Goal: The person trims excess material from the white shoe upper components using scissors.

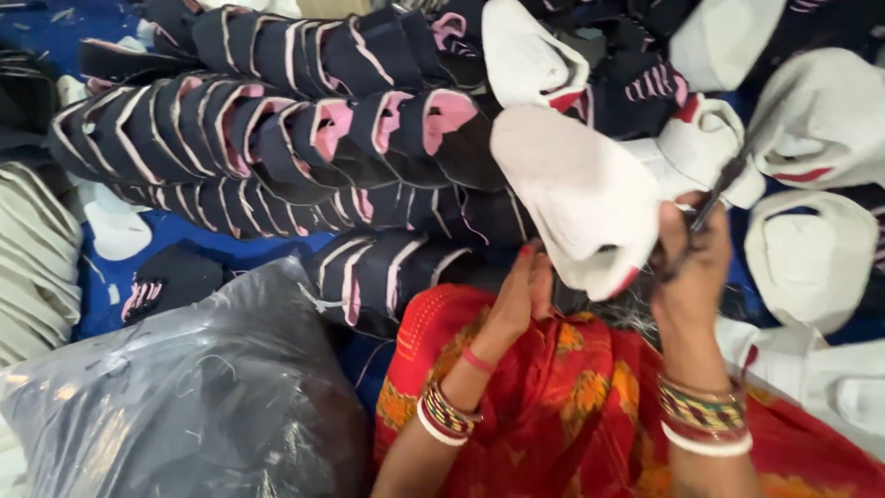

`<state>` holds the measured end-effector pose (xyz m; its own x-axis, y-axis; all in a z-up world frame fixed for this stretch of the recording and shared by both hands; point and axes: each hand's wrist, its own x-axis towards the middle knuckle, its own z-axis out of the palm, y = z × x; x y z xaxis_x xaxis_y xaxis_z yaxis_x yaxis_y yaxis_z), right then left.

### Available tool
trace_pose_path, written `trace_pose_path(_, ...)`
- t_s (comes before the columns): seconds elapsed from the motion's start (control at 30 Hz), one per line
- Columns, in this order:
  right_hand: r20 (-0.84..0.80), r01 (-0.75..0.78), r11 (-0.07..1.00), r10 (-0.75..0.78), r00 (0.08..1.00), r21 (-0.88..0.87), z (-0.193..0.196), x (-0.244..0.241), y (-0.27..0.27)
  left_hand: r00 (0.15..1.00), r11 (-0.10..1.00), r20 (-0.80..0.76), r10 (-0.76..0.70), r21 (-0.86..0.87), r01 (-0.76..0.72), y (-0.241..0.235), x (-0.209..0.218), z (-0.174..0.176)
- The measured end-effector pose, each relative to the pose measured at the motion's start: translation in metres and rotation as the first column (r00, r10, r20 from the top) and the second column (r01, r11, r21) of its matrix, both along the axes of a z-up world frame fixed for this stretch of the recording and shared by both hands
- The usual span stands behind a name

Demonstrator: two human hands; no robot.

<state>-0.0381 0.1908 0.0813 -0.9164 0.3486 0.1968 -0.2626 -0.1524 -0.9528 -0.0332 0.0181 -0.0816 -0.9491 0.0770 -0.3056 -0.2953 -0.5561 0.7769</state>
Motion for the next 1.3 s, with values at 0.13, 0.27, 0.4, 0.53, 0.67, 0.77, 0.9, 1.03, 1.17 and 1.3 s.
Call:
trace_pose_path(0.13,-0.028,0.041,0.995,-0.044,0.999,-0.096,0.026,0.064,0.032,0.719,0.534,-0.445,-0.534,-0.836,-0.122,0.013,0.023,0.015)
trace_pose_path(0.27,-0.073,0.041,0.984,-0.054,0.996,-0.176,0.016,0.111,0.062,0.88,0.753,-0.185,-0.437,-0.611,0.245,0.014,0.049,0.12)
trace_pose_path(0.4,-0.008,0.042,0.927,-0.049,0.999,-0.371,0.062,0.141,0.035,0.826,0.861,-0.331,-0.456,-0.398,0.316,-0.001,0.08,0.193)
trace_pose_path(0.53,0.143,0.038,0.887,0.032,0.989,-0.46,0.068,0.158,0.028,0.885,0.897,-0.366,-0.289,-0.426,0.117,-0.003,0.102,0.239)
trace_pose_path(0.67,0.089,0.008,0.853,0.046,0.995,-0.522,-0.001,0.181,0.072,0.837,0.951,-0.469,-0.284,-0.251,0.182,-0.014,0.105,0.248)
trace_pose_path(0.77,0.003,0.073,0.895,-0.08,0.997,-0.44,-0.002,0.181,0.077,0.827,0.928,-0.446,-0.342,-0.3,0.222,-0.018,0.104,0.231)
trace_pose_path(0.9,0.025,0.245,0.929,-0.247,0.969,-0.277,0.021,0.169,0.075,0.851,0.949,-0.438,-0.291,-0.243,0.2,-0.015,0.093,0.217)
trace_pose_path(1.03,0.051,0.444,0.894,-0.447,0.893,0.06,0.031,0.176,0.087,0.898,0.982,-0.397,-0.188,-0.072,0.173,-0.027,0.067,0.178)
trace_pose_path(1.17,-0.15,0.466,0.467,-0.567,0.81,0.751,0.02,0.192,0.106,0.935,0.988,-0.336,-0.115,0.058,0.142,-0.04,0.046,0.153)
trace_pose_path(1.3,-0.127,0.307,0.205,-0.603,0.787,0.929,0.031,0.201,0.074,0.964,0.987,-0.264,-0.008,0.155,0.051,-0.055,0.032,0.147)
